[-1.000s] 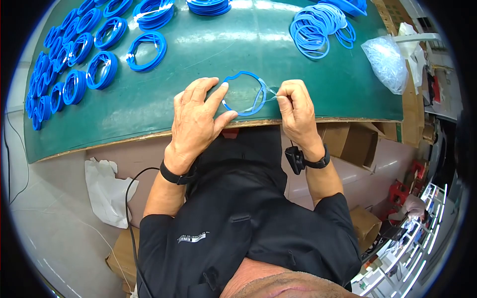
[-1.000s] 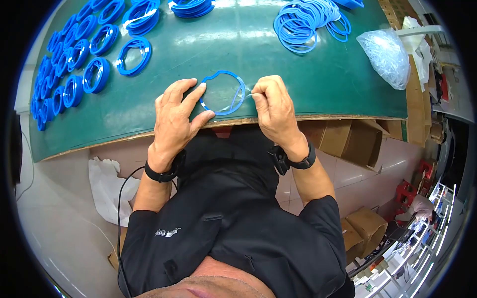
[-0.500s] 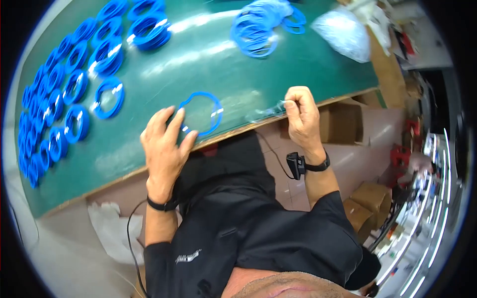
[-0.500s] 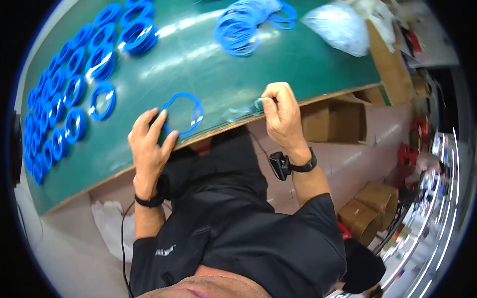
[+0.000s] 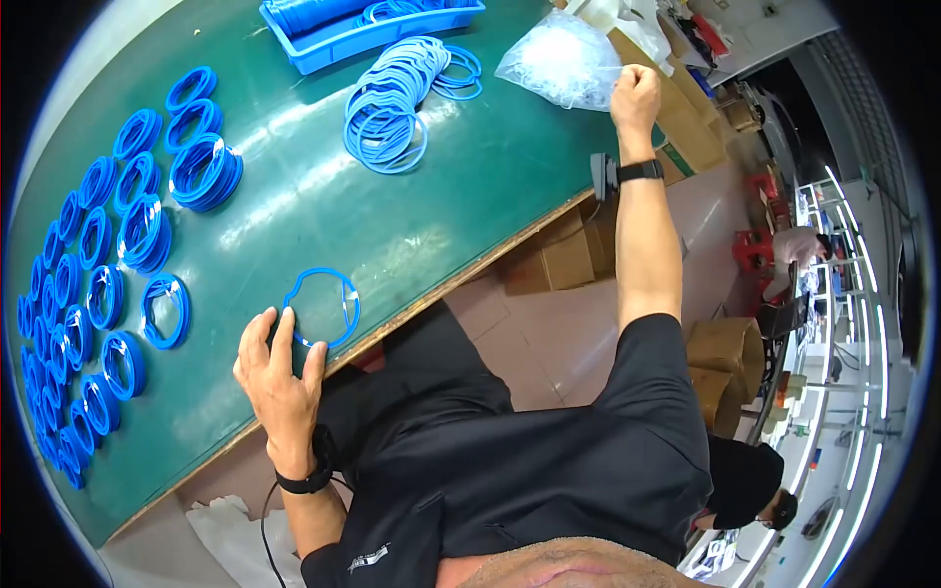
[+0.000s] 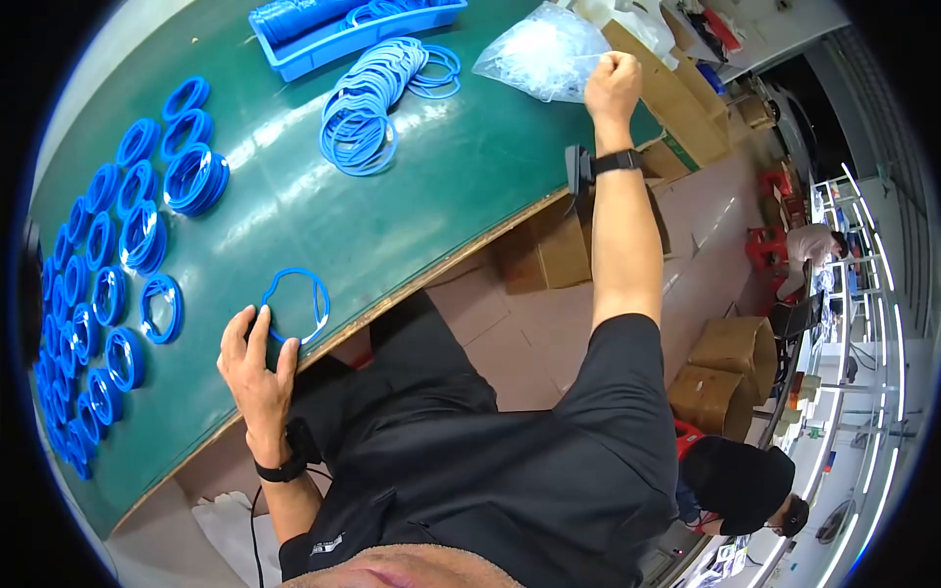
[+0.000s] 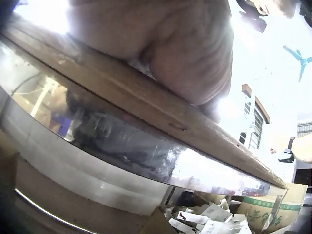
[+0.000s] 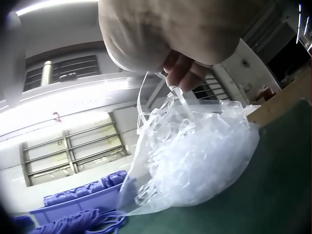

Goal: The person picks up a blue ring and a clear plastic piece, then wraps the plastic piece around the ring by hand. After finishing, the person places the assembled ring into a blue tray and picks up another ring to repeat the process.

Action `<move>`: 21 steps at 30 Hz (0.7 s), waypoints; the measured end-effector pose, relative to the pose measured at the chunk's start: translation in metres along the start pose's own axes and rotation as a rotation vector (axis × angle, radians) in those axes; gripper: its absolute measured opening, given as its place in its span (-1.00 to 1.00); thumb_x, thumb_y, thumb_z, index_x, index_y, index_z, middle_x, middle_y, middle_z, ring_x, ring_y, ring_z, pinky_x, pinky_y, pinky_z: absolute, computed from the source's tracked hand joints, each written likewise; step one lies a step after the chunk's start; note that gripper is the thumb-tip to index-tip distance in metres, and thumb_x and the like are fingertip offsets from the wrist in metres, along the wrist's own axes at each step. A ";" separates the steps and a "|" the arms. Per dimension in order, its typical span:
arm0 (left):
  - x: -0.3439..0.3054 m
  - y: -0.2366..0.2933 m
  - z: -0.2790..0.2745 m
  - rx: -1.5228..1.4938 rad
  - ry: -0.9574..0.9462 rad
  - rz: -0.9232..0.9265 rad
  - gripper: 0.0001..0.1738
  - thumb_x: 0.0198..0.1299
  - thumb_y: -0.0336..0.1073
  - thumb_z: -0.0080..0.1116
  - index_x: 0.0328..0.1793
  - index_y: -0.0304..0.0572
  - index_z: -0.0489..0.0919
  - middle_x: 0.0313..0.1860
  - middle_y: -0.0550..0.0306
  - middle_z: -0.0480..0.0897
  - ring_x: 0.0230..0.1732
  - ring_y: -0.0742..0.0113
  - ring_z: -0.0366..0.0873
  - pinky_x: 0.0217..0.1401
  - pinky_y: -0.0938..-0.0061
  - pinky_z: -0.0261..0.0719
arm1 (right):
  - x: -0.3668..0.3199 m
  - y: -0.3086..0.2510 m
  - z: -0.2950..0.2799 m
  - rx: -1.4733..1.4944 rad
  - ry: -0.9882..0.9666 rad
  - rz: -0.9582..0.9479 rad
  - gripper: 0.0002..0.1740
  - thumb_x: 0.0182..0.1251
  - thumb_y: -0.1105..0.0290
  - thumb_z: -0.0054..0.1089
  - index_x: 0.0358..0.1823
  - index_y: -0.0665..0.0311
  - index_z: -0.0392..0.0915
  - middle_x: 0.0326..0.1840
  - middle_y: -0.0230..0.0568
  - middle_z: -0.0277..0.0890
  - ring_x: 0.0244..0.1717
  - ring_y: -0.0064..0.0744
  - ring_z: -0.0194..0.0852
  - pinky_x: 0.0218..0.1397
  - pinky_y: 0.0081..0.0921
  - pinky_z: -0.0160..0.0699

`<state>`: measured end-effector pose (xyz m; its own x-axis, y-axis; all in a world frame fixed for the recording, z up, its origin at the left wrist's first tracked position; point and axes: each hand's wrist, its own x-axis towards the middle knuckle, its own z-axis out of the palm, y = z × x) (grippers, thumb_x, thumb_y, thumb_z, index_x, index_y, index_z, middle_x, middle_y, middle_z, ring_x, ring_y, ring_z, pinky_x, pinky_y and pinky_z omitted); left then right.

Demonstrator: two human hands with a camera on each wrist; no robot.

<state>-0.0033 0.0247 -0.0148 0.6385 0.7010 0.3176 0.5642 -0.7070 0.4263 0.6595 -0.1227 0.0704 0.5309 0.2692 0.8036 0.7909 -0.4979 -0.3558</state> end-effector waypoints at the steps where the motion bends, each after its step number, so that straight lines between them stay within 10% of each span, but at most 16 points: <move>1: 0.000 0.000 -0.001 0.001 -0.003 -0.003 -0.24 0.23 -0.18 0.72 0.58 -0.09 0.76 0.63 -0.02 0.64 0.69 -0.09 0.53 0.65 -0.06 0.42 | 0.007 0.001 0.004 -0.092 0.068 -0.063 -0.80 0.65 0.33 0.27 -0.09 0.32 0.70 -0.10 0.04 0.78 0.03 0.13 0.77 0.16 0.01 0.74; 4: 0.000 0.001 -0.001 0.005 -0.010 -0.011 -0.24 0.22 -0.18 0.72 0.58 -0.09 0.76 0.63 -0.01 0.64 0.69 -0.10 0.53 0.65 -0.06 0.42 | 0.010 0.005 0.015 -0.278 0.204 -0.184 -0.81 0.67 0.35 0.23 -0.06 0.32 0.72 -0.10 -0.01 0.80 0.05 0.06 0.81 0.19 -0.01 0.76; 11: 0.001 0.002 -0.002 0.014 -0.033 -0.032 -0.22 0.20 -0.18 0.73 0.58 -0.09 0.76 0.62 0.00 0.64 0.69 -0.11 0.53 0.65 -0.08 0.42 | -0.013 0.006 0.040 -0.413 -0.342 -0.186 -0.79 0.62 0.36 0.22 0.02 0.21 0.82 0.08 0.06 0.82 0.25 0.20 0.77 0.38 0.07 0.74; 21: 0.001 0.001 -0.002 0.011 -0.030 -0.031 -0.21 0.17 -0.18 0.73 0.58 -0.09 0.76 0.61 0.01 0.66 0.69 -0.10 0.53 0.65 -0.08 0.42 | -0.024 0.012 0.027 -0.324 -0.358 -0.052 -0.62 0.55 0.42 0.12 0.16 0.25 0.89 0.30 0.08 0.84 0.33 0.20 0.79 0.47 -0.02 0.75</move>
<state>-0.0029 0.0250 -0.0125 0.6359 0.7196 0.2789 0.5897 -0.6862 0.4259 0.6647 -0.1126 0.0342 0.6095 0.5387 0.5816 0.7137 -0.6923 -0.1067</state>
